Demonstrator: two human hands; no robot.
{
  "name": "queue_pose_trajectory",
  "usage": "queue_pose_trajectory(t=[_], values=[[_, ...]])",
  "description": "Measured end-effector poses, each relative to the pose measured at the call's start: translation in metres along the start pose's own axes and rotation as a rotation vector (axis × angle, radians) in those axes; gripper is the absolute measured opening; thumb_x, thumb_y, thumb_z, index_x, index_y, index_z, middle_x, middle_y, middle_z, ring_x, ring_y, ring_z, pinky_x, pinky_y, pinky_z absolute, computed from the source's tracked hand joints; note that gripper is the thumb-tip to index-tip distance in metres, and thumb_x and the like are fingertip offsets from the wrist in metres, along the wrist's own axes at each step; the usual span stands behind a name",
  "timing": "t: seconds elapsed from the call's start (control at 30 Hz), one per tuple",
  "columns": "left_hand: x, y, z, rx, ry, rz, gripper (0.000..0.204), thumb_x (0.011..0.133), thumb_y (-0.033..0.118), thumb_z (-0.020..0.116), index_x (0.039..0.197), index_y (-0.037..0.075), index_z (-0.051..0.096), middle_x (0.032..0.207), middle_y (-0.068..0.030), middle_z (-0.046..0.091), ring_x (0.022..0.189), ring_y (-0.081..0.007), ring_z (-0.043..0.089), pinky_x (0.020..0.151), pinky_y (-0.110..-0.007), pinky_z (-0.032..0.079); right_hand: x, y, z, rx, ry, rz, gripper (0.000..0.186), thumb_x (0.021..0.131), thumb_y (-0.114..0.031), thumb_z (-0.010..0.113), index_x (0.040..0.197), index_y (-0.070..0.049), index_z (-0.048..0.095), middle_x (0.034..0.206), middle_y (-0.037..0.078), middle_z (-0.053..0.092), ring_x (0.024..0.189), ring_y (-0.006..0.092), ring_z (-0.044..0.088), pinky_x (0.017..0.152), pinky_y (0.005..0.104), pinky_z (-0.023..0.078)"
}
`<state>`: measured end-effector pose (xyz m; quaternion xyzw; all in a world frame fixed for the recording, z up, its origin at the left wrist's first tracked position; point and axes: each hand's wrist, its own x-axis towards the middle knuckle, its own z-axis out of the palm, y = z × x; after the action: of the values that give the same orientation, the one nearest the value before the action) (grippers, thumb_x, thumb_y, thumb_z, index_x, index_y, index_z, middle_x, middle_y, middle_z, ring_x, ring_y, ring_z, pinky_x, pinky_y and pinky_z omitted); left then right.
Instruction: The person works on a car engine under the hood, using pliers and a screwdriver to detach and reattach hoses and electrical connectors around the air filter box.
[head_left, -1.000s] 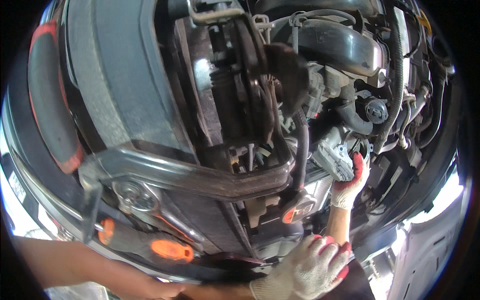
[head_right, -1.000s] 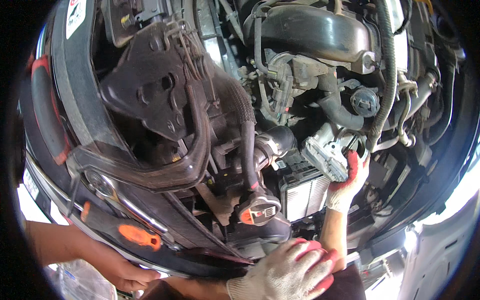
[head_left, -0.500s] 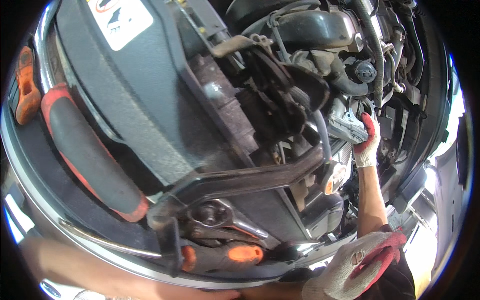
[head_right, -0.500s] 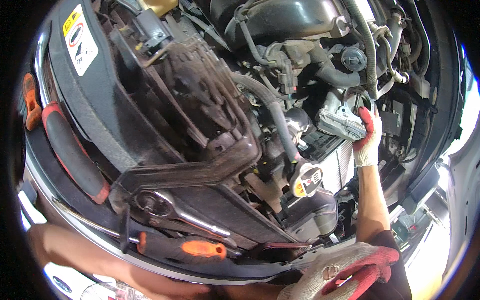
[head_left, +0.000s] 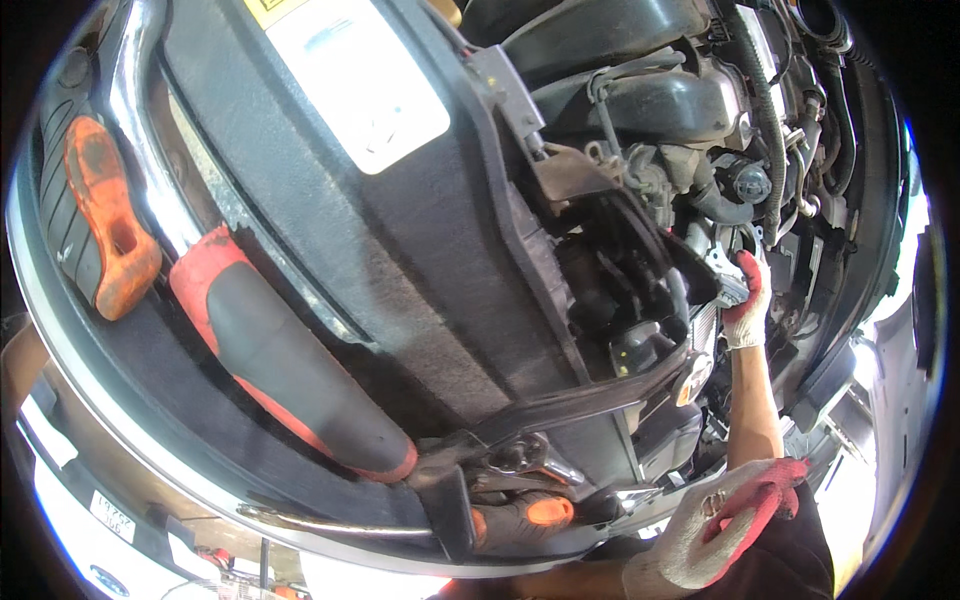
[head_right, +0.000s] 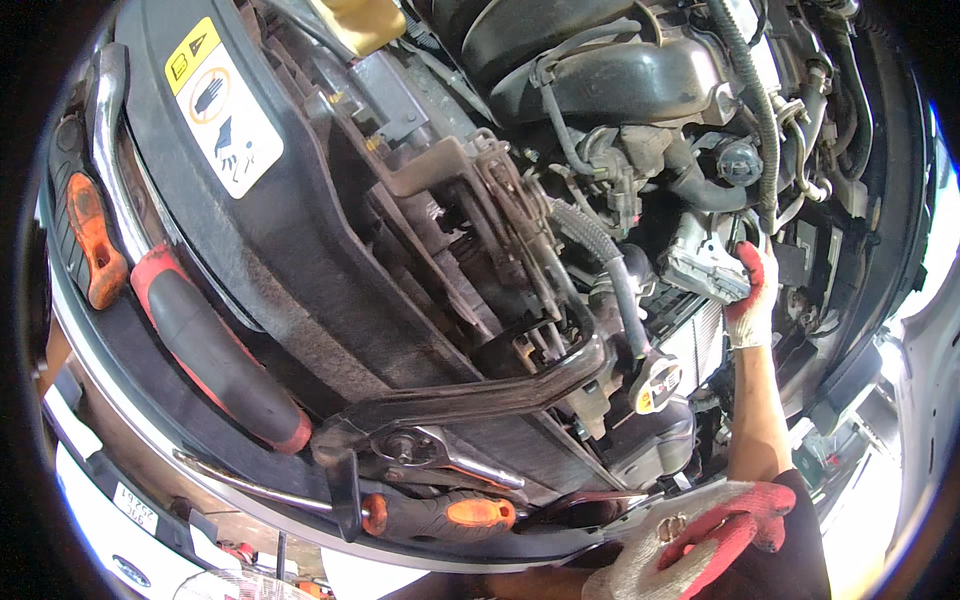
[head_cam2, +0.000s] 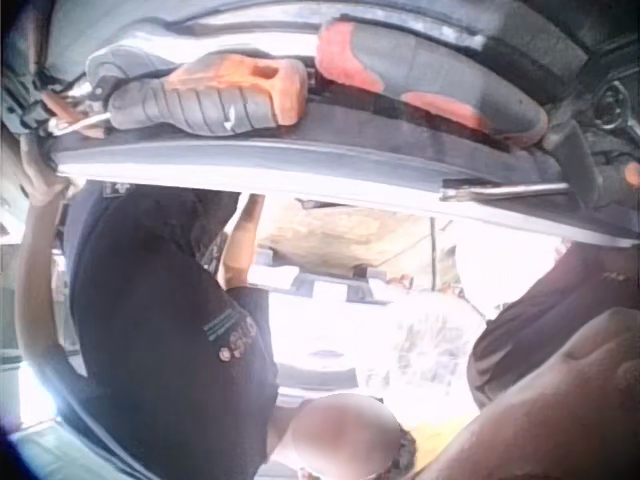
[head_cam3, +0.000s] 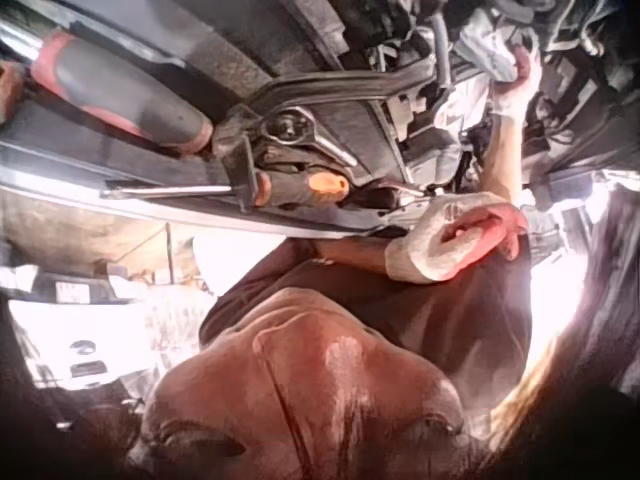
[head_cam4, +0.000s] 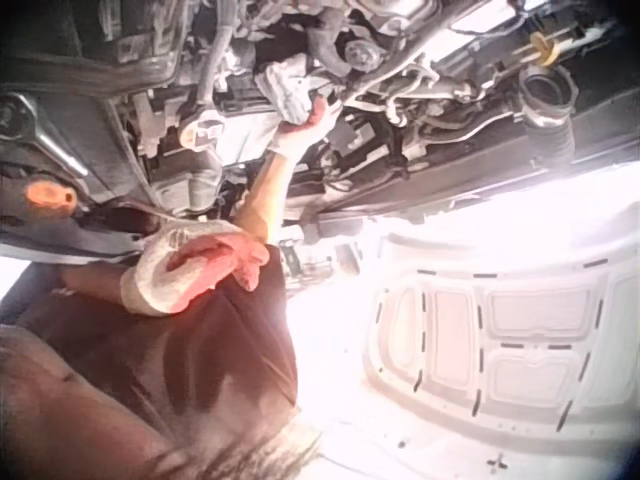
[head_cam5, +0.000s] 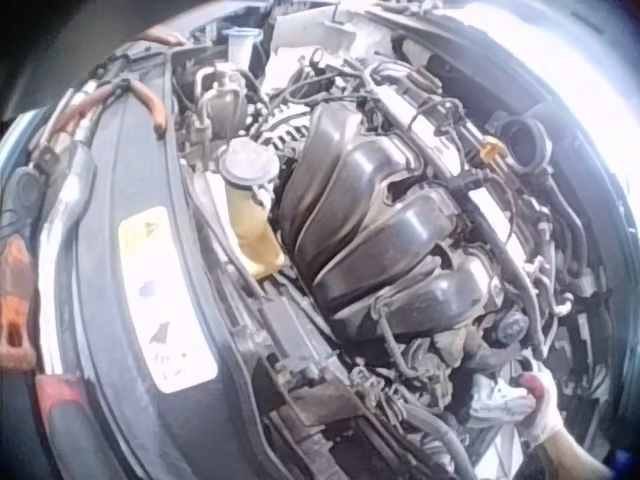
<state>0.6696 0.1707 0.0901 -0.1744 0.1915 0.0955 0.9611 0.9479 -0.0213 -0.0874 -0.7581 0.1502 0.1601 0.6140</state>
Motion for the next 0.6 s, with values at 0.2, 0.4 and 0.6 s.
queue_pose_trajectory(t=[0.2, 0.4, 0.6], values=[[-0.005, -0.004, -0.005, 0.054, 0.006, 0.019, 0.058, 0.110, 0.029, 0.064, 0.159, 0.003, 0.046, 0.123, -0.0055, 0.069, 0.098, -0.0101, 0.060, 0.079, -0.024, 0.047, 0.013, 0.003, -0.021, -0.011, 0.081, 0.009, 0.029, 0.100, -0.013, 0.071, 0.129, -0.011, 0.068, 0.097, -0.001, 0.071, 0.087, 0.0140, 0.070, 0.085, 0.0343, 0.059], [-0.010, 0.003, -0.006, 0.084, -0.002, 0.023, 0.051, 0.111, 0.026, 0.062, 0.155, 0.002, 0.051, 0.118, -0.0055, 0.069, 0.093, -0.0089, 0.059, 0.076, -0.024, 0.045, 0.011, 0.002, -0.015, -0.027, 0.052, -0.014, 0.021, 0.100, -0.014, 0.072, 0.120, -0.013, 0.070, 0.097, 0.000, 0.073, 0.089, 0.0159, 0.072, 0.084, 0.0367, 0.060], [-0.015, 0.011, -0.005, 0.111, 0.019, 0.011, 0.045, 0.112, 0.023, 0.060, 0.151, 0.000, 0.055, 0.114, -0.0054, 0.070, 0.089, -0.0078, 0.057, 0.074, -0.023, 0.044, 0.007, 0.012, -0.021, -0.360, -0.042, -0.288, 0.013, 0.100, -0.017, 0.073, 0.113, -0.013, 0.073, 0.098, 0.000, 0.074, 0.090, 0.0160, 0.072, 0.086, 0.0366, 0.060]])
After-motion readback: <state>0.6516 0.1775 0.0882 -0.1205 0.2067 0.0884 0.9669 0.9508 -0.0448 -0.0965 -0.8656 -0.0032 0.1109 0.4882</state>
